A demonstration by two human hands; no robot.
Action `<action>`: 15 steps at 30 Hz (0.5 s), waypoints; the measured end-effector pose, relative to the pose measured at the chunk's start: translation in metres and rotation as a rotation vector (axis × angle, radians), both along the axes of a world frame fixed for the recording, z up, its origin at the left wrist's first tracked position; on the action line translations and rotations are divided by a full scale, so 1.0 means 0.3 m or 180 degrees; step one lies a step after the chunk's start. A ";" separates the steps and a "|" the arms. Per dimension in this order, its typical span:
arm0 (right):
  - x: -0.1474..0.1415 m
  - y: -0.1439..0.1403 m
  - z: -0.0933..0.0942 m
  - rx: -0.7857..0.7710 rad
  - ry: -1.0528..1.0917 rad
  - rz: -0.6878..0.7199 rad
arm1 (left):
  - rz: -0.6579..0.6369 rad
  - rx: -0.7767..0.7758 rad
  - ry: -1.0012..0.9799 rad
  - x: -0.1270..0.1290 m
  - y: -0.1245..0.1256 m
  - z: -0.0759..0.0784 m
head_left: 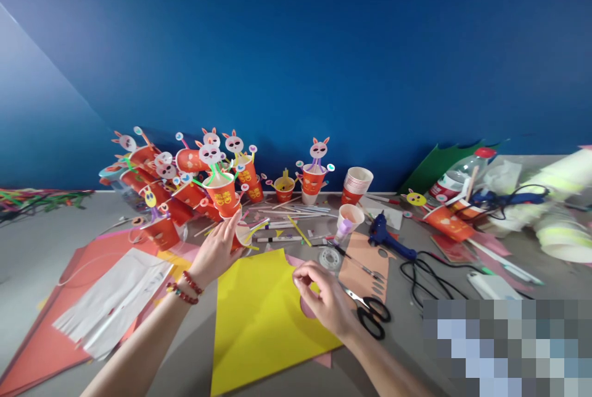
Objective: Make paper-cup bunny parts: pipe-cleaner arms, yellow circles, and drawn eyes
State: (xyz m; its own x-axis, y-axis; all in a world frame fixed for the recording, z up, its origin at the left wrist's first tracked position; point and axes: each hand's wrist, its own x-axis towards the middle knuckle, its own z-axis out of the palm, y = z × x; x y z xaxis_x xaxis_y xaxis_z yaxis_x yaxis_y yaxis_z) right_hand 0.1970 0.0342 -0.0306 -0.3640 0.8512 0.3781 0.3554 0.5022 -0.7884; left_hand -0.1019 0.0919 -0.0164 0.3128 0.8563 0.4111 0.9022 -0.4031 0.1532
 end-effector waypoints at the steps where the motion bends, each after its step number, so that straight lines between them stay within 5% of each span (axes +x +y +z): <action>1: 0.000 0.000 -0.002 -0.0011 -0.0005 0.0007 | 0.0050 -0.0005 0.0053 0.001 0.003 0.002; 9: 0.003 0.003 -0.012 -0.0103 -0.0049 0.0008 | 0.0143 0.0045 0.0589 0.035 0.009 0.044; 15: 0.001 0.003 -0.006 -0.0052 -0.0108 0.0008 | 0.0178 -0.0060 0.0805 0.023 0.022 0.020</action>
